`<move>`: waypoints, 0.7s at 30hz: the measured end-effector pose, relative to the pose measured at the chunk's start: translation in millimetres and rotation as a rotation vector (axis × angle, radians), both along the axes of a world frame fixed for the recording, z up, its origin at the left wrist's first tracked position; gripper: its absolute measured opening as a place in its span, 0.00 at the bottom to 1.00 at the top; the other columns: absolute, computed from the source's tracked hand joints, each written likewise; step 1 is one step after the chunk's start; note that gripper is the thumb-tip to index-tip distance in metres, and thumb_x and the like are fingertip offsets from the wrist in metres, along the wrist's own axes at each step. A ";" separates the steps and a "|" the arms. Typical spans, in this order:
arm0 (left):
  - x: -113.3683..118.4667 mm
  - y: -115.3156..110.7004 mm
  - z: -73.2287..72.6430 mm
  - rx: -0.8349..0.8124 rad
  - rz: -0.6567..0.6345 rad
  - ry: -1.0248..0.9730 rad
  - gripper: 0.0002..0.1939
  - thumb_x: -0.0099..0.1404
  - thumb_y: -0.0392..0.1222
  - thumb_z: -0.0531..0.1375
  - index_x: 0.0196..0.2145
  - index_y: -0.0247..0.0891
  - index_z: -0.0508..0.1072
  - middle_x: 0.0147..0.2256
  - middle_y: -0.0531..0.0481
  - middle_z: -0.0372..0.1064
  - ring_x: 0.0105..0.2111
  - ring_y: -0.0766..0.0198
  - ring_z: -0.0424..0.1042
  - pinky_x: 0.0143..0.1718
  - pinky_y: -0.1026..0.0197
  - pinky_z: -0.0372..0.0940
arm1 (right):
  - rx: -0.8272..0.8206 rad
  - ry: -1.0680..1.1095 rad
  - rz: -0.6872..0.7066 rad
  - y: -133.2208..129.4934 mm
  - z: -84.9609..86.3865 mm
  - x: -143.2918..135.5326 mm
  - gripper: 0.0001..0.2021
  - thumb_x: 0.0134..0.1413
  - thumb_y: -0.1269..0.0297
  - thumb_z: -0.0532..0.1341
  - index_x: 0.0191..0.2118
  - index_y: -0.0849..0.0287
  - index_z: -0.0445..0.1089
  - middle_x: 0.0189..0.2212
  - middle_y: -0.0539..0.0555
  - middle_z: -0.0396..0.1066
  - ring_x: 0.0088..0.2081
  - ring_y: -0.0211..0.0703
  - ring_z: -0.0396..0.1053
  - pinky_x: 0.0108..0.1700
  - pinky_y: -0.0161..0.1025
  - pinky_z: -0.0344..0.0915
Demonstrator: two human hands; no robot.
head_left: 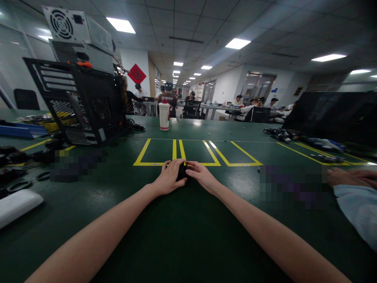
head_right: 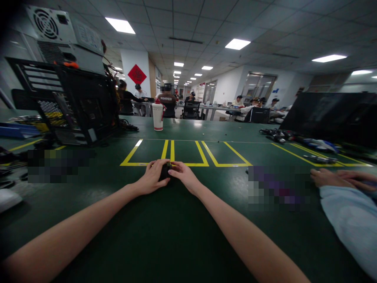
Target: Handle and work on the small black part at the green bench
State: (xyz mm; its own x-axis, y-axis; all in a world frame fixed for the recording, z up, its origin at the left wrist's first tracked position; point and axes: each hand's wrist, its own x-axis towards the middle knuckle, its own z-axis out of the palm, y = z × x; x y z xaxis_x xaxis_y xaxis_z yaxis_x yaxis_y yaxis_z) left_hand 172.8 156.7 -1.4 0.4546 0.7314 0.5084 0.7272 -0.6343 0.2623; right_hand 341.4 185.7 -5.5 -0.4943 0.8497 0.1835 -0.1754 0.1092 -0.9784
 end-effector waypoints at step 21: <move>-0.8 0.4 -0.1 0.005 -0.002 0.008 0.27 0.56 0.43 0.54 0.52 0.40 0.47 0.49 0.44 0.53 0.50 0.55 0.53 0.52 0.46 0.43 | 0.026 0.012 0.034 -4.0 3.3 0.0 0.17 0.39 0.69 0.63 0.39 0.56 0.63 0.38 0.51 0.66 0.44 0.39 0.62 0.51 0.43 0.54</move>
